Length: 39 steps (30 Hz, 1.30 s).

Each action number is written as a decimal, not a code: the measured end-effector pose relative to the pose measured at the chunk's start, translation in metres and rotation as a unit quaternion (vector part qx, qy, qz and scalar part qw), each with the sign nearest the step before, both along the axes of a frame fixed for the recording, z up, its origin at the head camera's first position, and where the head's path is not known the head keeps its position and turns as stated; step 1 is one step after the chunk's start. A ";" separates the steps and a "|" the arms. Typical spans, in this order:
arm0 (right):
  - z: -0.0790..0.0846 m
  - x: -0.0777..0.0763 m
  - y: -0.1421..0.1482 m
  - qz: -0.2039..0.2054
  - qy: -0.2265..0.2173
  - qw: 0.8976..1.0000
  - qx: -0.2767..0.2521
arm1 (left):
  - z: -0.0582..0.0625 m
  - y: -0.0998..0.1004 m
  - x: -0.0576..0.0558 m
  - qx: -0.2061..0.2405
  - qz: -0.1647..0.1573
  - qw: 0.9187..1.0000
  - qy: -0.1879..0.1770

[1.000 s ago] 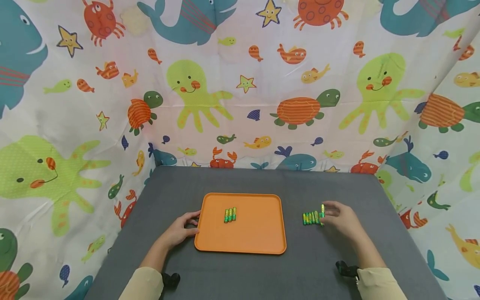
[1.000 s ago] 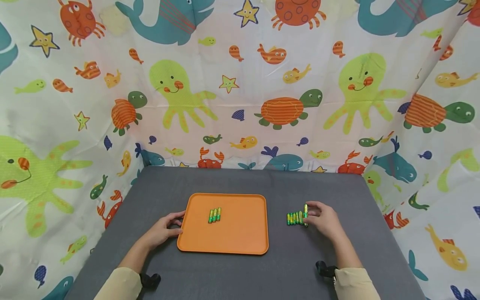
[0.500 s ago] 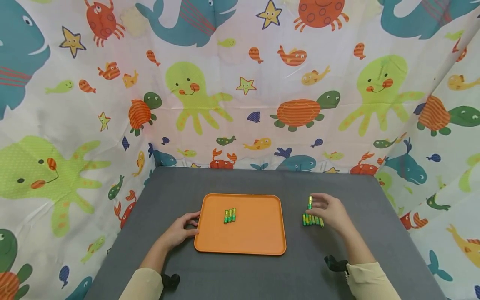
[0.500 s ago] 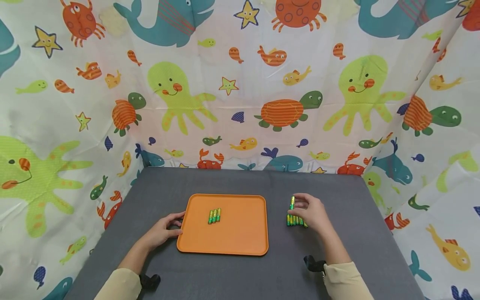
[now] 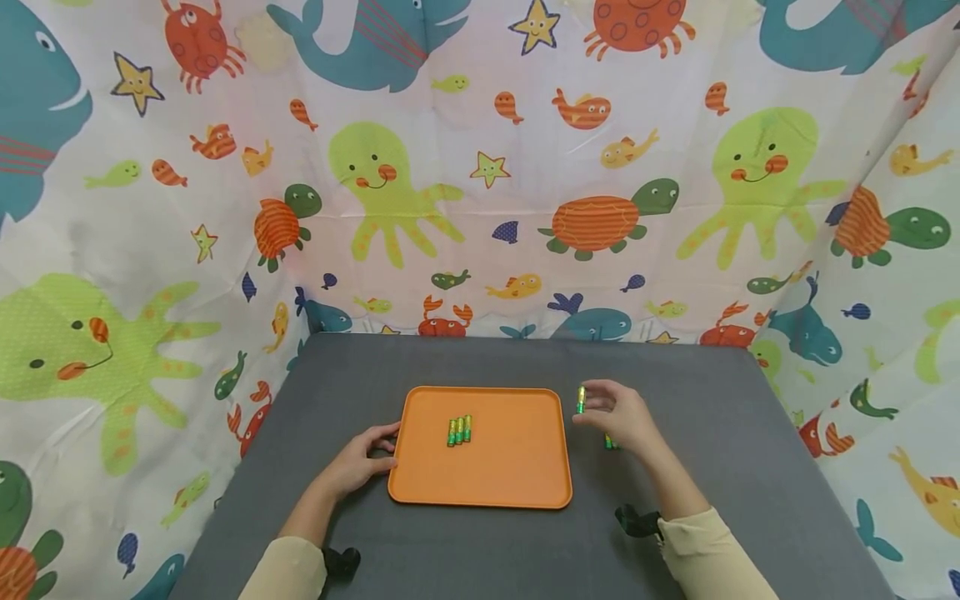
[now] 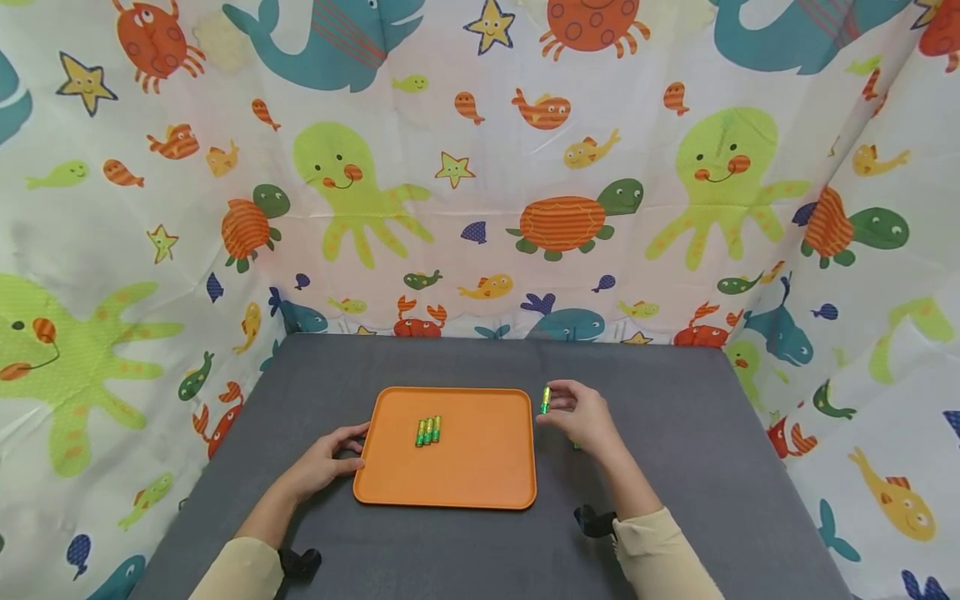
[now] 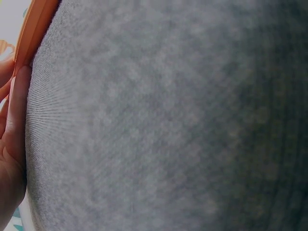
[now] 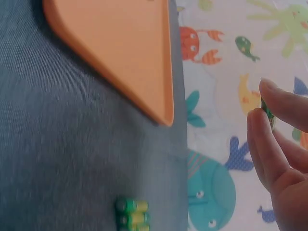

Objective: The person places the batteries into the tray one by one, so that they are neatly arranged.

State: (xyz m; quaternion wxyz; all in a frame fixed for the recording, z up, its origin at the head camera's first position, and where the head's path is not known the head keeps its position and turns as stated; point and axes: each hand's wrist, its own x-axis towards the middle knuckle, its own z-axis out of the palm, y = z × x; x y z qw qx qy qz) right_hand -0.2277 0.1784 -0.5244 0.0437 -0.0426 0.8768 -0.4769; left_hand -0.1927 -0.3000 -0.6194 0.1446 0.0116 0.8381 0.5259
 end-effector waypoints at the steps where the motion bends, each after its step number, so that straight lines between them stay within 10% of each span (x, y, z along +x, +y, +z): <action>1: 0.000 0.000 -0.004 0.001 0.001 1.000 -0.002 | 0.000 0.000 0.000 0.000 0.001 1.000 0.000; 39: -0.019 -0.017 -0.094 0.050 -0.018 0.997 -0.058 | 0.002 -0.001 0.002 0.004 -0.009 1.000 0.005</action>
